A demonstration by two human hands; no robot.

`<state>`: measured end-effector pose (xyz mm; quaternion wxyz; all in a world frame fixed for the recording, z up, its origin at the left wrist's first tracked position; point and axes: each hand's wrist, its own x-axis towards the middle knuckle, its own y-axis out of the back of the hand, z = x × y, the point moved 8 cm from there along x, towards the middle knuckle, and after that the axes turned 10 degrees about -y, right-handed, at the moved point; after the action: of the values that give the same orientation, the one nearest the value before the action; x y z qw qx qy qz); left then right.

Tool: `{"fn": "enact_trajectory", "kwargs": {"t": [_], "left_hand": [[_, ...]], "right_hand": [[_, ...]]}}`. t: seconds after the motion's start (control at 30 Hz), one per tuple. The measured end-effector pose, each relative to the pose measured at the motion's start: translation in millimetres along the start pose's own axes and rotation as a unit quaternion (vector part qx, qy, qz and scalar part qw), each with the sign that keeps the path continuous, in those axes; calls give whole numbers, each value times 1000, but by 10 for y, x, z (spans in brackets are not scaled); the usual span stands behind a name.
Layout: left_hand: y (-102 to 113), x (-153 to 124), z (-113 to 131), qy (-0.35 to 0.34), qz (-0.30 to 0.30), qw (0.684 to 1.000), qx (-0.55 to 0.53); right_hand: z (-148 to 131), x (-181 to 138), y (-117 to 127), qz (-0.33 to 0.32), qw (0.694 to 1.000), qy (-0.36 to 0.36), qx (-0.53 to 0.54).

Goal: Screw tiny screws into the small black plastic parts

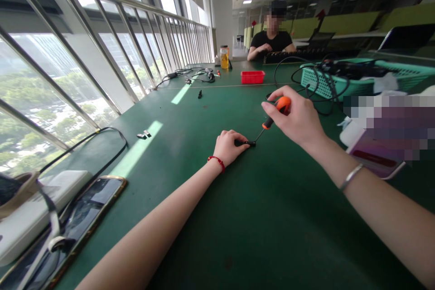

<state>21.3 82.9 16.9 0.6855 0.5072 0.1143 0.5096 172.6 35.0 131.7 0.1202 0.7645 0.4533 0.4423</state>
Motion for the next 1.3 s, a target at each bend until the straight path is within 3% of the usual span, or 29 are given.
{"fn": "enact_trajectory", "kwargs": {"t": [0.3, 0.5, 0.77, 0.93, 1.17, 1.3], "left_hand": [[-4, -15, 68, -10, -9, 999, 33], [4, -13, 57, -11, -3, 999, 34], [4, -13, 55, -3, -5, 1000, 25], [8, -13, 50, 0, -3, 1000, 20], [2, -6, 38, 2, -3, 1000, 20], [-3, -2, 31, -1, -2, 1000, 21]], "right_hand": [[-40, -16, -52, -43, 998, 3, 40], [18, -5, -30, -12, 999, -31, -11], [-30, -25, -68, -44, 999, -12, 23], [21, -19, -22, -15, 997, -54, -47], [-5, -18, -79, -42, 998, -27, 23], [2, -12, -71, -41, 999, -29, 8]]}}
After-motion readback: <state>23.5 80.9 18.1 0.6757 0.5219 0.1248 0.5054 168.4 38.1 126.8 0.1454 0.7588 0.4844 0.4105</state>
